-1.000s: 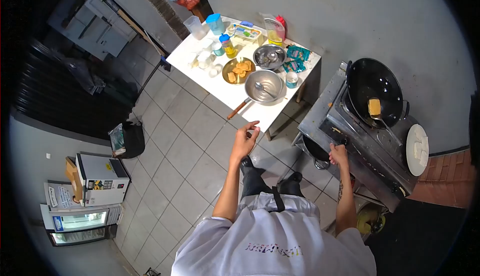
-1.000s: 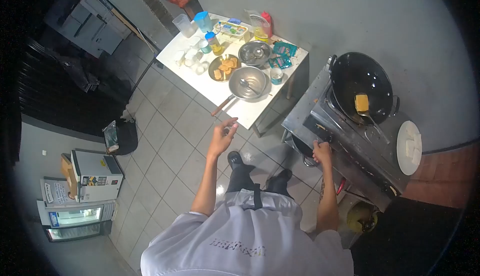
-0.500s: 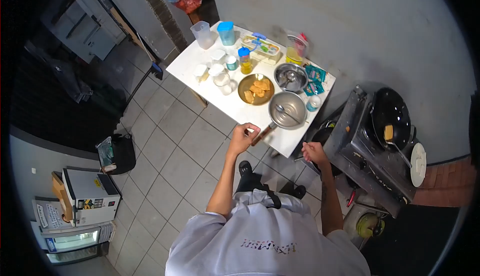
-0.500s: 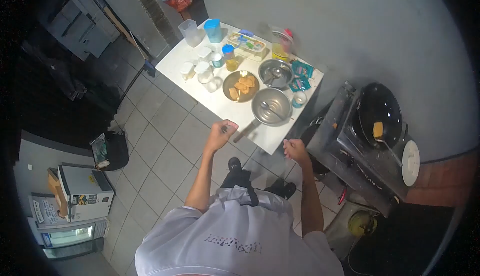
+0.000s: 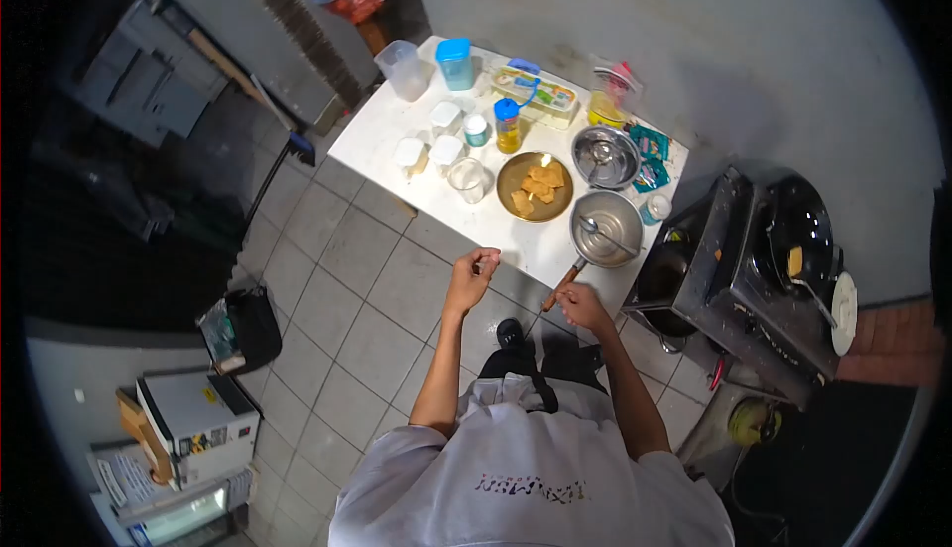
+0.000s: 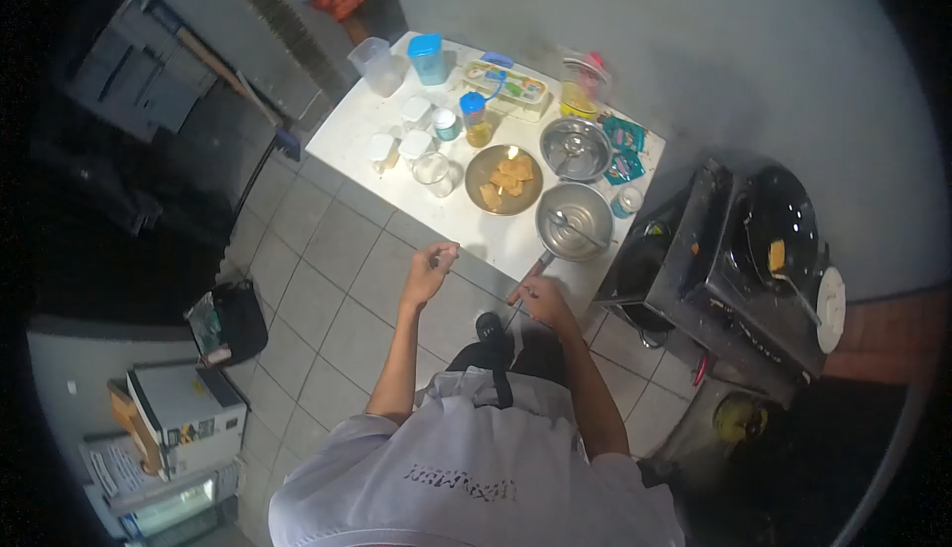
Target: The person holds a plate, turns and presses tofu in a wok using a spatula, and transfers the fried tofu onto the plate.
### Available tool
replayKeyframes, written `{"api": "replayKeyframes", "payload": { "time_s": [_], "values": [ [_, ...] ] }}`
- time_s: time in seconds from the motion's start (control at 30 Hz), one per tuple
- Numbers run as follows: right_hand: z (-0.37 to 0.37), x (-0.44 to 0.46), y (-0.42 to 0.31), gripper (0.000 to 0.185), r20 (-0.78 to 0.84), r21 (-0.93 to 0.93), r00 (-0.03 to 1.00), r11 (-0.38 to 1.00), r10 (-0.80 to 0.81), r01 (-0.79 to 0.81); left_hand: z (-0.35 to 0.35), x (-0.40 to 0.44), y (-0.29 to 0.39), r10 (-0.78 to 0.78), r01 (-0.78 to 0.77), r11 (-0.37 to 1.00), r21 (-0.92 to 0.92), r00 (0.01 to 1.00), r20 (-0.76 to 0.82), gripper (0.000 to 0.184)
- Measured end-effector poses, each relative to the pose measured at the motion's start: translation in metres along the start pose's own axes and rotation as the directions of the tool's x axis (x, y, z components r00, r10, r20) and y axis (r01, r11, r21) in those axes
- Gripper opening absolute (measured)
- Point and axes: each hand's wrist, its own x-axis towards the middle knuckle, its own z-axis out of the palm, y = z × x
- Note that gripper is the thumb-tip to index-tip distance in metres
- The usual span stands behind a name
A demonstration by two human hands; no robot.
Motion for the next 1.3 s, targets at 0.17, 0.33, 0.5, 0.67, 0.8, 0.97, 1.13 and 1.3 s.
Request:
{"api": "replayKeyframes", "payload": {
  "time_s": [0.17, 0.33, 0.5, 0.67, 0.8, 0.97, 1.13, 1.3],
  "values": [
    [0.015, 0.002, 0.007, 0.032, -0.077, -0.257, 0.991, 0.963, -0.106, 0.083, 0.008, 0.006, 0.000, -0.121, 0.123, 0.992, 0.004, 0.972, 0.200, 0.024],
    [0.016, -0.001, 0.019, 0.040, -0.166, -0.356, 0.984, 0.934, -0.072, 0.008, 0.021, 0.022, -0.002, -0.091, 0.100, 0.995, -0.017, 0.954, 0.286, 0.021],
    [0.008, 0.001, 0.049, 0.038, -0.139, -0.128, 0.990, 0.992, -0.029, 0.011, 0.028, 0.029, -0.003, -0.136, 0.131, 0.991, 0.039, 0.924, 0.357, 0.027],
    [0.007, -0.003, 0.044, 0.037, -0.184, -0.128, 0.981, 0.991, -0.056, 0.032, 0.036, 0.030, -0.016, -0.150, 0.134, 0.989, 0.068, 0.897, 0.416, 0.027],
    [0.013, 0.009, 0.058, 0.037, -0.269, -0.209, 0.942, 0.967, -0.198, 0.144, 0.040, 0.029, -0.011, -0.142, 0.129, 0.990, 0.060, 0.891, 0.432, 0.025],
    [0.007, 0.014, 0.042, 0.040, -0.243, -0.211, 0.958, 0.972, -0.154, 0.103, 0.044, 0.030, -0.025, -0.134, 0.131, 0.991, 0.039, 0.876, 0.463, 0.023],
    [0.001, 0.021, 0.031, 0.040, -0.257, -0.310, 0.938, 0.939, -0.233, 0.149, 0.043, 0.032, -0.030, -0.119, 0.133, 0.991, -0.001, 0.889, 0.442, 0.023],
    [-0.005, 0.021, 0.023, 0.040, -0.302, -0.287, 0.944, 0.957, -0.136, 0.046, 0.032, 0.030, -0.014, -0.113, 0.119, 0.993, 0.012, 0.905, 0.409, 0.022]
  ]
}}
